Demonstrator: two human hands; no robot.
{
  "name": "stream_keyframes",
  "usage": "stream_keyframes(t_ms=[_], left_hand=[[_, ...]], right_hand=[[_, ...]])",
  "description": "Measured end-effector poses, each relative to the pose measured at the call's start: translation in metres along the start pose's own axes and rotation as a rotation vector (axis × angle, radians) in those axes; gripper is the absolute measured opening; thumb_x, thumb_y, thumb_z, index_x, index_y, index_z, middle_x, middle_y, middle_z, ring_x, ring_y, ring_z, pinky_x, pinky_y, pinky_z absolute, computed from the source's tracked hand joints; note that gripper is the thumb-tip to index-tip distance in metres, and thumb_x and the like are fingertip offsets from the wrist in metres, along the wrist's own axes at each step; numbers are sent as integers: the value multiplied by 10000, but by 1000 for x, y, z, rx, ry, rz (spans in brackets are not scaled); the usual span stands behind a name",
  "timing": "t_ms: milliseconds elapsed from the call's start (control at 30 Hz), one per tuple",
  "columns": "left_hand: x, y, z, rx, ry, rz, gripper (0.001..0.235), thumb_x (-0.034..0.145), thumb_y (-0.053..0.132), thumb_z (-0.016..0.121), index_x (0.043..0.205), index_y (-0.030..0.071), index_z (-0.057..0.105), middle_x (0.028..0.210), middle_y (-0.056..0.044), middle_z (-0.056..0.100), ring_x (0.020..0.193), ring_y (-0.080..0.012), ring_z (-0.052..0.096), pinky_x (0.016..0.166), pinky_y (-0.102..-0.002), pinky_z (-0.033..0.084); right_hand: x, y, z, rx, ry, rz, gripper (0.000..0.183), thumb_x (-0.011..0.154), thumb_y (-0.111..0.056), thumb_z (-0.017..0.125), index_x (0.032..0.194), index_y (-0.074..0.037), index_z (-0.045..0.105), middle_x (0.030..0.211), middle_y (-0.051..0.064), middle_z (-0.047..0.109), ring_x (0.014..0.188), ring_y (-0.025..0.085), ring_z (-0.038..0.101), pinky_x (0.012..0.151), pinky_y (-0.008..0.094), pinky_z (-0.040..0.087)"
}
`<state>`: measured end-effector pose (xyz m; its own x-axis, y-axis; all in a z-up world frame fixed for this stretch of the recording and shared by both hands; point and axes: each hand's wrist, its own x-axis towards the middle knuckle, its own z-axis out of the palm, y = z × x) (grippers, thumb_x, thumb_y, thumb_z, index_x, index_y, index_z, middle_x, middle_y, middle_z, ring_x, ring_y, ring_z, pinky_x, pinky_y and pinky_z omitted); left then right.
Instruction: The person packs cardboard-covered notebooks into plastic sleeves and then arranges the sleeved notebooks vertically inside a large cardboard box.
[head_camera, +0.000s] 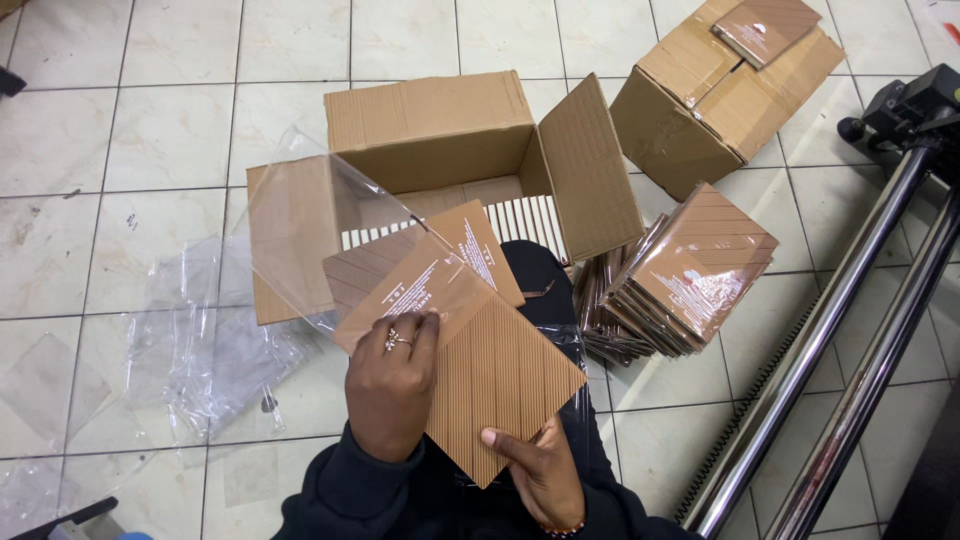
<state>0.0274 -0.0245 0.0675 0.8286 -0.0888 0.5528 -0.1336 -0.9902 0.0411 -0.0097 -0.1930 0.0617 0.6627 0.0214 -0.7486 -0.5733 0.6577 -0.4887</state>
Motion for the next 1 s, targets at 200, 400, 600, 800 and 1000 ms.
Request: stream_keyframes(t_ms=[200, 400, 600, 800, 1000], left_hand=[[-4, 4, -3, -12, 59, 2, 183, 963, 63, 702, 1139, 52, 752, 1063, -93, 745, 906, -267, 679, 743, -374, 556], [-1, 9, 1, 42, 17, -20, 308, 960, 58, 631, 1252, 86, 723, 1116, -80, 742, 907, -249, 670, 733, -363, 548], [-2, 23, 7, -80, 63, 111, 196, 927, 29, 748, 1122, 4, 749, 1002, -130, 753, 843, -255, 698, 682, -349, 593], [-18, 58, 0, -129, -42, 179, 234, 949, 81, 617, 1161, 24, 698, 1013, -98, 685, 828, -244, 640, 663, -346, 531], [-22, 46, 21, -87, -147, 75, 313, 864, 137, 624, 1171, 87, 661, 1071, -77, 660, 883, -232, 639, 686, -331, 537]], right_hand=[[-1, 6, -6, -31, -41, -44, 852, 656, 269, 653, 1456, 34, 481, 1368, 311, 639, 1279, 444, 614, 1118, 544, 478], [2, 17, -14, -127, -65, -98, 844, 642, 207, 738, 1434, 32, 504, 1382, 268, 658, 1290, 402, 637, 1126, 502, 495], [-1, 14, -5, -56, -64, -105, 789, 657, 243, 689, 1409, 80, 513, 1343, 315, 665, 1256, 432, 640, 1100, 514, 496], [33, 28, -27, 26, -231, -177, 885, 601, 257, 690, 1421, 53, 429, 1396, 275, 597, 1290, 323, 570, 1085, 401, 455], [50, -1, -43, -608, -414, -152, 480, 896, -150, 733, 1284, -24, 480, 954, 96, 578, 711, 137, 567, 586, 318, 534]])
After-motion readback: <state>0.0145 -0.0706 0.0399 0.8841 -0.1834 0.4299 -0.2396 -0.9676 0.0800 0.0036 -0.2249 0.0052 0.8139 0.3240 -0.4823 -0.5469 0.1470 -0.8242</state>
